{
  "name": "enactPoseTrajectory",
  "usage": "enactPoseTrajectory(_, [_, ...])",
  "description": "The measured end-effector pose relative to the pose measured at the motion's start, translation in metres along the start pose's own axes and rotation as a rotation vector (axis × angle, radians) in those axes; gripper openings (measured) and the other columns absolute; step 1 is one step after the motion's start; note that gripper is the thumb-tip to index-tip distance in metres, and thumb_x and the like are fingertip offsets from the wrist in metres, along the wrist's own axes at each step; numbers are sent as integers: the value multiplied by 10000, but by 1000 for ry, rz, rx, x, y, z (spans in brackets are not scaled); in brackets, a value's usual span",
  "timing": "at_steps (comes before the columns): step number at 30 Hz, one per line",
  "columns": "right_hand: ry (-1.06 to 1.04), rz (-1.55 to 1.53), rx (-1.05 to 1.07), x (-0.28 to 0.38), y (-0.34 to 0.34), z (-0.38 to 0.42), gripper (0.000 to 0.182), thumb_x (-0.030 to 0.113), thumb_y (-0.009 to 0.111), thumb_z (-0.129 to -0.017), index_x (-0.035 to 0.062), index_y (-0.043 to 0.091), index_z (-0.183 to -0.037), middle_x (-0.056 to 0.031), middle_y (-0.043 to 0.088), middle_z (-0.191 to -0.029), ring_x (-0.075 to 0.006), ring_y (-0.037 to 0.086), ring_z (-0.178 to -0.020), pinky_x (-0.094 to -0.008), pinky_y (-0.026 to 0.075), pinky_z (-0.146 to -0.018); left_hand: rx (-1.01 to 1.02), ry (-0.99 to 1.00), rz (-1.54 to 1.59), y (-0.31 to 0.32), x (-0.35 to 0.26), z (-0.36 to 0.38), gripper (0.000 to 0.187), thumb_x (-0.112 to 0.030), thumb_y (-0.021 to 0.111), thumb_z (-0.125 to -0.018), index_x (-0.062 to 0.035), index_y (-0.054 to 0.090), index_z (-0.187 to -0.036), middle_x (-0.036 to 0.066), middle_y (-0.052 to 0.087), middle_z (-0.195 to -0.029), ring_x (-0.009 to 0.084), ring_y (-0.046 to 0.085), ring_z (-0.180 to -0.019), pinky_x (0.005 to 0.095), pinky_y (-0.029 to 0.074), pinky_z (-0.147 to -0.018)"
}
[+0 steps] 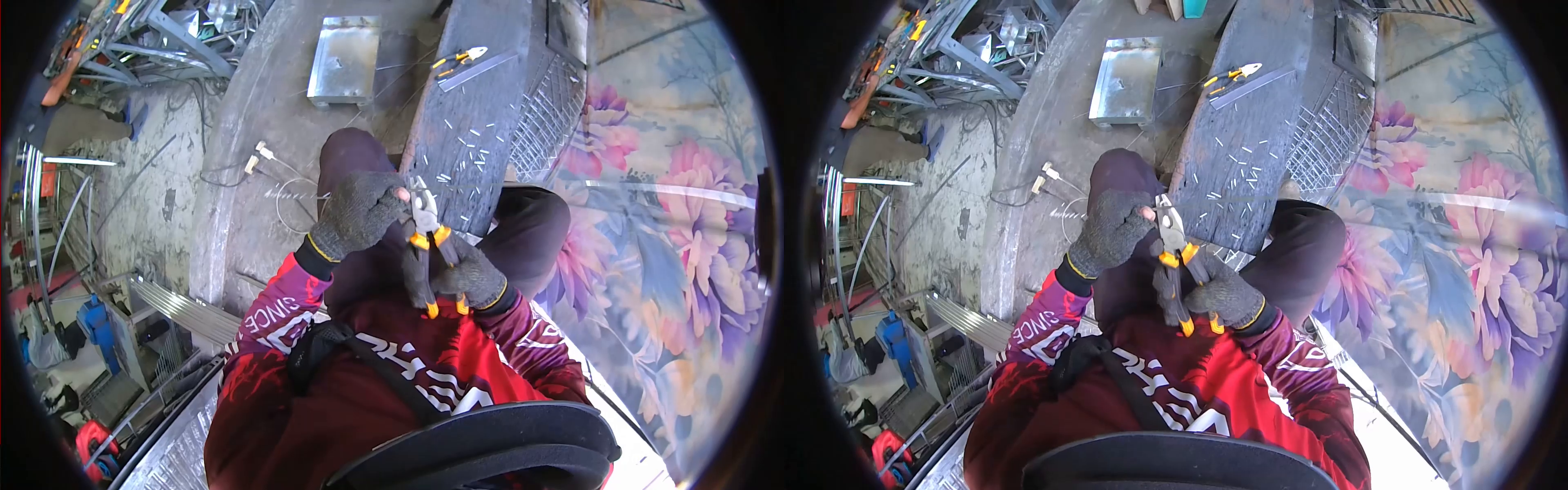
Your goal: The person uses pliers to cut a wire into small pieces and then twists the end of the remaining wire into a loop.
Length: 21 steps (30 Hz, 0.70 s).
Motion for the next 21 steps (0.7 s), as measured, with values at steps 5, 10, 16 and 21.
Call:
enactPoseTrajectory(5, [-30, 400, -372, 12, -50, 11, 655, -13, 658, -761, 28, 448, -1380, -111, 634, -1075, -217, 663, -896, -326, 557, -750, 9, -129, 75, -2, 2, -15, 268, -158, 622, -892, -14, 640, -1117, 199, 679, -932, 380, 671, -849, 420, 522, -732])
enactPoseTrajectory(10, [42, 838, -627, 40, -66, 35, 730, -48, 581, -729, 54, 437, -1437, -55, 610, -1149, -136, 609, -966, -259, 511, -796, -25, -111, 55, -4, -1, -22, 388, -115, 595, -893, -63, 549, -1274, 161, 656, -975, 325, 683, -874, 405, 524, -760])
enactPoseTrajectory(16, [-287, 1343, -605, 63, -24, 36, 872, -139, 512, -675, 71, 370, -1509, -217, 576, -1333, -354, 560, -1267, -390, 454, -1028, 41, -307, 115, 3, 8, -17, 502, -116, 581, -865, -23, 519, -1354, 151, 608, -1107, 259, 617, -942, 368, 489, -880])
enactPoseTrajectory(21, [-397, 1497, -590, 67, -18, 30, 859, -131, 523, -670, 76, 391, -1493, -249, 538, -1352, -444, 512, -1274, -444, 437, -1040, 92, -349, 70, 8, 16, -14, 506, -114, 589, -861, -35, 513, -1355, 136, 616, -1039, 249, 628, -890, 360, 501, -852])
Point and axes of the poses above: each hand's wrist, its own z-axis away from the middle knuckle, its own y-axis out of the palm, x = y × z, the point moved 8 cm from there along -z, towards the middle knuckle
